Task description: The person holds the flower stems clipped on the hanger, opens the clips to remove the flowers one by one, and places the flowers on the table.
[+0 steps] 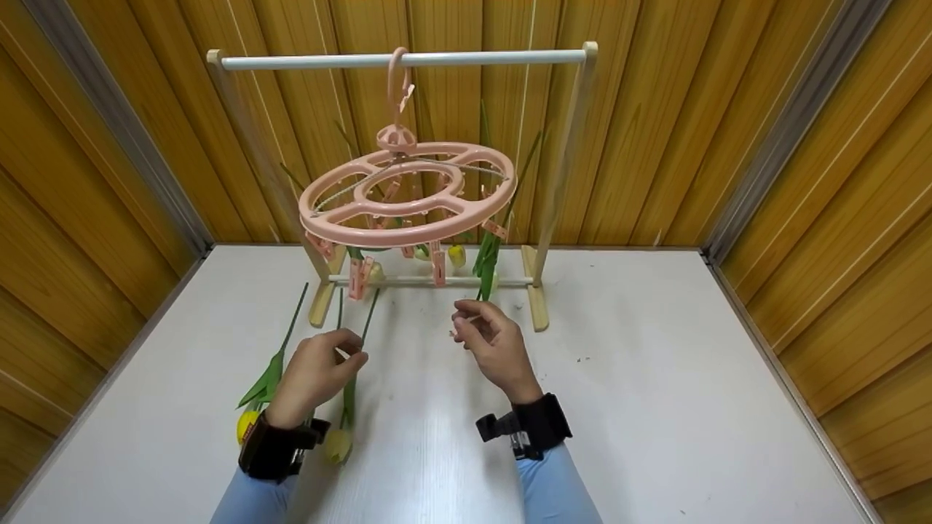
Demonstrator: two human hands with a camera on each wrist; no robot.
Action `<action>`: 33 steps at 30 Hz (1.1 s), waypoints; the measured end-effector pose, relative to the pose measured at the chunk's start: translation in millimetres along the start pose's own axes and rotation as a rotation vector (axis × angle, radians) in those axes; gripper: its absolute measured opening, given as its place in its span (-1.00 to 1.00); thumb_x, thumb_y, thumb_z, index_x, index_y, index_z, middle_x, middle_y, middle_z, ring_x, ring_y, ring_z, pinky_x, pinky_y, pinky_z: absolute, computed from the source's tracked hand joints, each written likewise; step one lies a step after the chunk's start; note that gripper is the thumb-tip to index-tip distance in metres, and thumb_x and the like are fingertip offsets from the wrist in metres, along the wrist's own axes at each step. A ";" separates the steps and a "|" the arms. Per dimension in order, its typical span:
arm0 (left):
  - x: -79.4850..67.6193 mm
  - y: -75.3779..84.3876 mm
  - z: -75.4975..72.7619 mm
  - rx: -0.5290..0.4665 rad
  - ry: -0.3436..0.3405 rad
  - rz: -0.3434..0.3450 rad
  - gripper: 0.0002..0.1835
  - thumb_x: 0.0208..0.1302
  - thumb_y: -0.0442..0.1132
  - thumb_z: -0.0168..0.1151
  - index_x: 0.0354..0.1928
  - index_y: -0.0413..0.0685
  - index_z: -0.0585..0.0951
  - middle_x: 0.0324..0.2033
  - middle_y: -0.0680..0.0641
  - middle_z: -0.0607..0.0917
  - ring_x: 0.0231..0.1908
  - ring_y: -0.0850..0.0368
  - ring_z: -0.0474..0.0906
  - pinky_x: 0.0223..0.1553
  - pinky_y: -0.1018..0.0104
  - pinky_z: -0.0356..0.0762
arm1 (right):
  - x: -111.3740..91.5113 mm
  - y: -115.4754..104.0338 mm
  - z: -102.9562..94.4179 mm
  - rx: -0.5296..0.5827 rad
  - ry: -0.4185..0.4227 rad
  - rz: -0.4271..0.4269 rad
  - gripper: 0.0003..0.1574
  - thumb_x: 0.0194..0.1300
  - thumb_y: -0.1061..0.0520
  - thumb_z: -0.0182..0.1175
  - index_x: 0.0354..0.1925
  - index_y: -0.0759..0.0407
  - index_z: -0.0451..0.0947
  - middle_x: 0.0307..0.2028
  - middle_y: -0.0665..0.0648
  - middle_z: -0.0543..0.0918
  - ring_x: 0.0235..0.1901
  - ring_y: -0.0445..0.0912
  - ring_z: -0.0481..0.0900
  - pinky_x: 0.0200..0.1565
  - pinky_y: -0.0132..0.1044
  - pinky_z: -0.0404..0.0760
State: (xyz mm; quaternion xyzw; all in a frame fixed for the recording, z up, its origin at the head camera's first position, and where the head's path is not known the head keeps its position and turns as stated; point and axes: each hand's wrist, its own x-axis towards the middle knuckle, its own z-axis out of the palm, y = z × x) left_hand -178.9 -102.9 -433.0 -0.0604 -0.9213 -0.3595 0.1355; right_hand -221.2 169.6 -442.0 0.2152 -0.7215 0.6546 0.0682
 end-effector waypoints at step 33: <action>1.9 50.1 13.4 -0.239 0.149 0.311 -0.87 0.28 -0.49 0.30 -0.17 -0.24 0.73 -0.28 -0.12 0.77 -0.36 0.11 0.71 -0.37 0.35 0.63 | 42.8 6.1 -31.4 -0.031 0.333 -0.057 -0.69 0.48 0.34 0.17 0.12 0.49 0.58 -0.03 0.23 0.68 -0.13 -0.16 0.67 -0.15 -0.41 0.61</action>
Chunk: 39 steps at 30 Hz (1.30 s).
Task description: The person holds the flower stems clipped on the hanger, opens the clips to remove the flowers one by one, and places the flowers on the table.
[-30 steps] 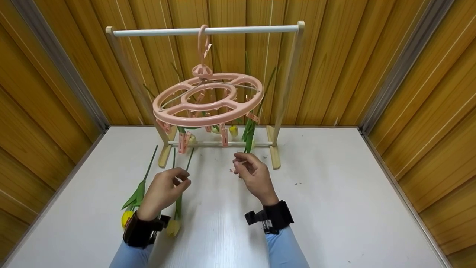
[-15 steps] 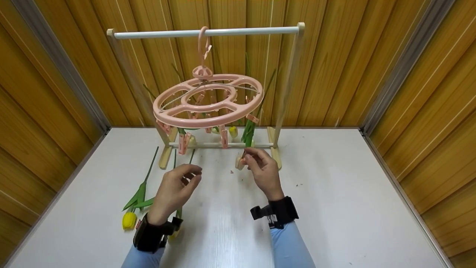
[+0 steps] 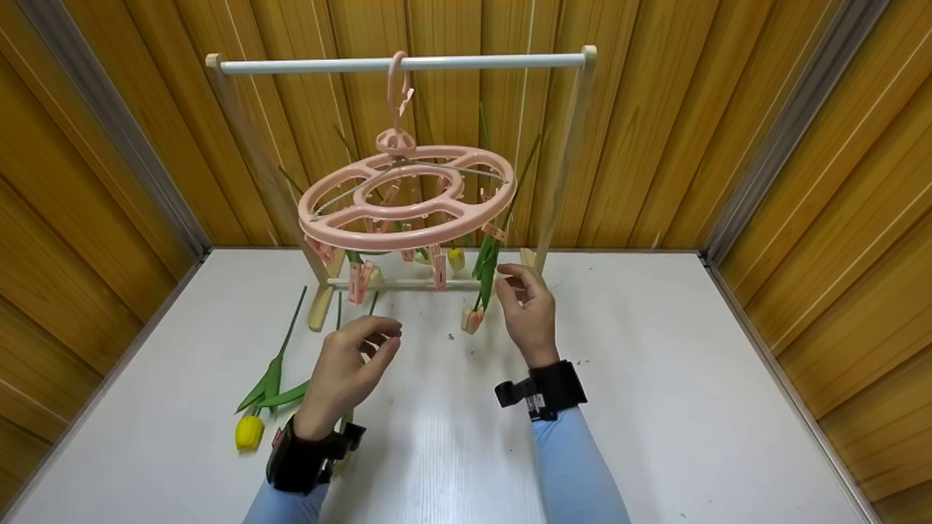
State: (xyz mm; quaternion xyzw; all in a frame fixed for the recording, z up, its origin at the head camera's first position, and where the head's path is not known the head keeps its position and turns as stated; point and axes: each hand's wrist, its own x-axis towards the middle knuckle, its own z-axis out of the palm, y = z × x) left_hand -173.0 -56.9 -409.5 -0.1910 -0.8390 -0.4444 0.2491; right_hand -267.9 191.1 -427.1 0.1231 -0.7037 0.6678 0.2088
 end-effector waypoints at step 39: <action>1.3 -4.6 -5.7 0.000 0.002 0.015 -0.88 0.30 -0.45 0.31 -0.15 -0.23 0.73 -0.28 -0.10 0.77 -0.36 0.12 0.70 -0.37 0.35 0.62 | 25.8 -1.3 7.9 0.038 -0.106 0.147 -0.47 0.56 0.30 0.06 0.42 0.37 0.35 0.23 0.37 0.52 0.16 -0.10 0.53 0.14 -0.40 0.52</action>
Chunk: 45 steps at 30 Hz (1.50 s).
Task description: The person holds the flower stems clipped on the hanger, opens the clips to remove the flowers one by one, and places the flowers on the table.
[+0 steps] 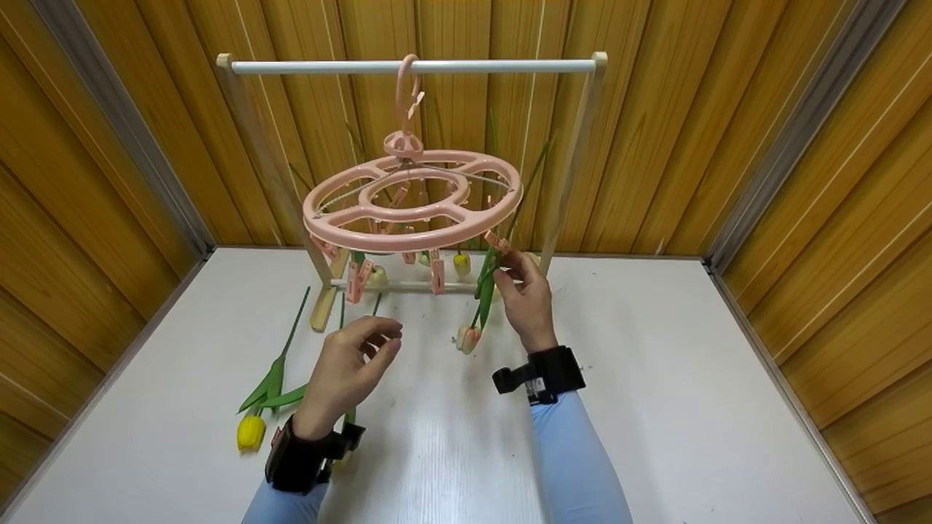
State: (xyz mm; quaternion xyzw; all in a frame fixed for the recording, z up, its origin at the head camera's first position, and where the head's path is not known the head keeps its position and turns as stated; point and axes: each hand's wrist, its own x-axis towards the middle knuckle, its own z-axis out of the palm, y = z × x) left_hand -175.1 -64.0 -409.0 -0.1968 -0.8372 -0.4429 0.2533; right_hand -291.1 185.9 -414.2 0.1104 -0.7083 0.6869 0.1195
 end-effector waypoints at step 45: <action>-2.3 7.9 20.4 -0.003 -0.001 0.026 -0.93 0.31 -0.41 0.36 -0.19 -0.20 0.72 -0.31 -0.09 0.73 -0.34 0.14 0.67 -0.35 0.39 0.58 | -44.7 -12.8 20.1 -0.043 -0.102 -0.151 -0.74 0.34 0.40 0.30 -0.02 0.53 0.63 -0.17 0.09 0.67 -0.17 -0.12 0.65 -0.13 -0.38 0.62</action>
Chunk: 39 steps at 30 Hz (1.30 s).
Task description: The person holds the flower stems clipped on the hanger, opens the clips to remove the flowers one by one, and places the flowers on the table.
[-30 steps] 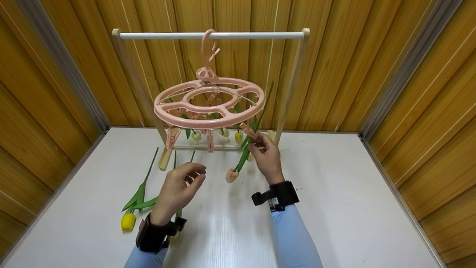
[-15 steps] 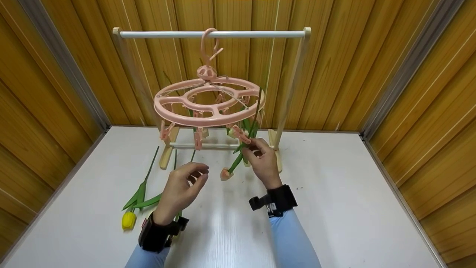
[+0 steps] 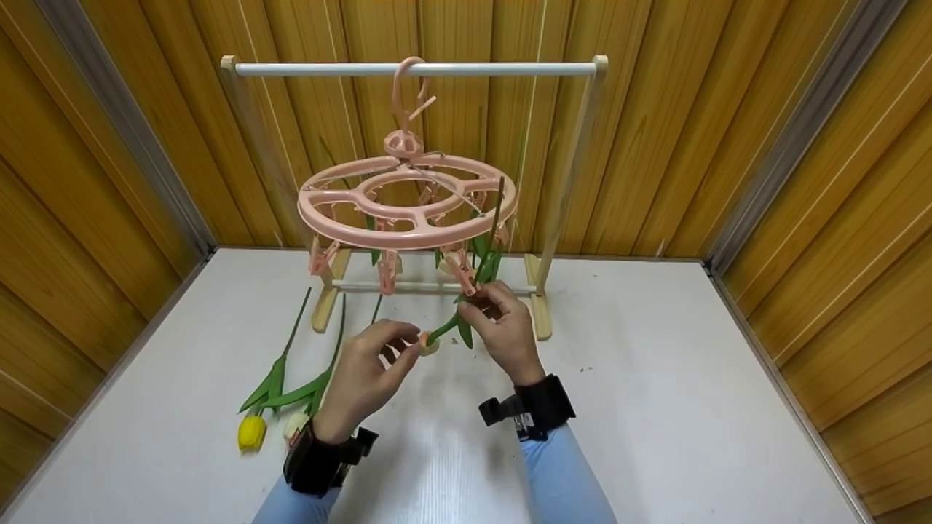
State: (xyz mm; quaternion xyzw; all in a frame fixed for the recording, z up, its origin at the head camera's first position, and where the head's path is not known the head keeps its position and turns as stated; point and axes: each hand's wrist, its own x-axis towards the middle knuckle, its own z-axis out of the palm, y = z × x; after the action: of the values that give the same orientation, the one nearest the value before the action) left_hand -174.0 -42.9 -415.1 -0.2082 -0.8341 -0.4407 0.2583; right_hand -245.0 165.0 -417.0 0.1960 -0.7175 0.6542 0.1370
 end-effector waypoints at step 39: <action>-0.8 3.9 24.0 0.145 0.211 0.134 -0.73 0.14 -0.29 0.56 -0.19 -0.08 0.63 -0.23 -0.02 0.59 -0.15 0.11 0.59 -0.18 0.26 0.63 | -25.9 -18.1 38.6 0.081 -0.023 -0.039 -0.82 0.31 0.41 0.33 -0.18 0.51 0.54 -0.30 0.03 0.64 -0.29 -0.16 0.61 -0.20 -0.38 0.60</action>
State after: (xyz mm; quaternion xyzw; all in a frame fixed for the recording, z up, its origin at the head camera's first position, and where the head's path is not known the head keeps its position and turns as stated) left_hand -177.0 -20.7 -424.6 -0.1967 -0.8164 -0.3802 0.3876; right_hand -211.4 128.2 -416.8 0.2230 -0.6882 0.6774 0.1333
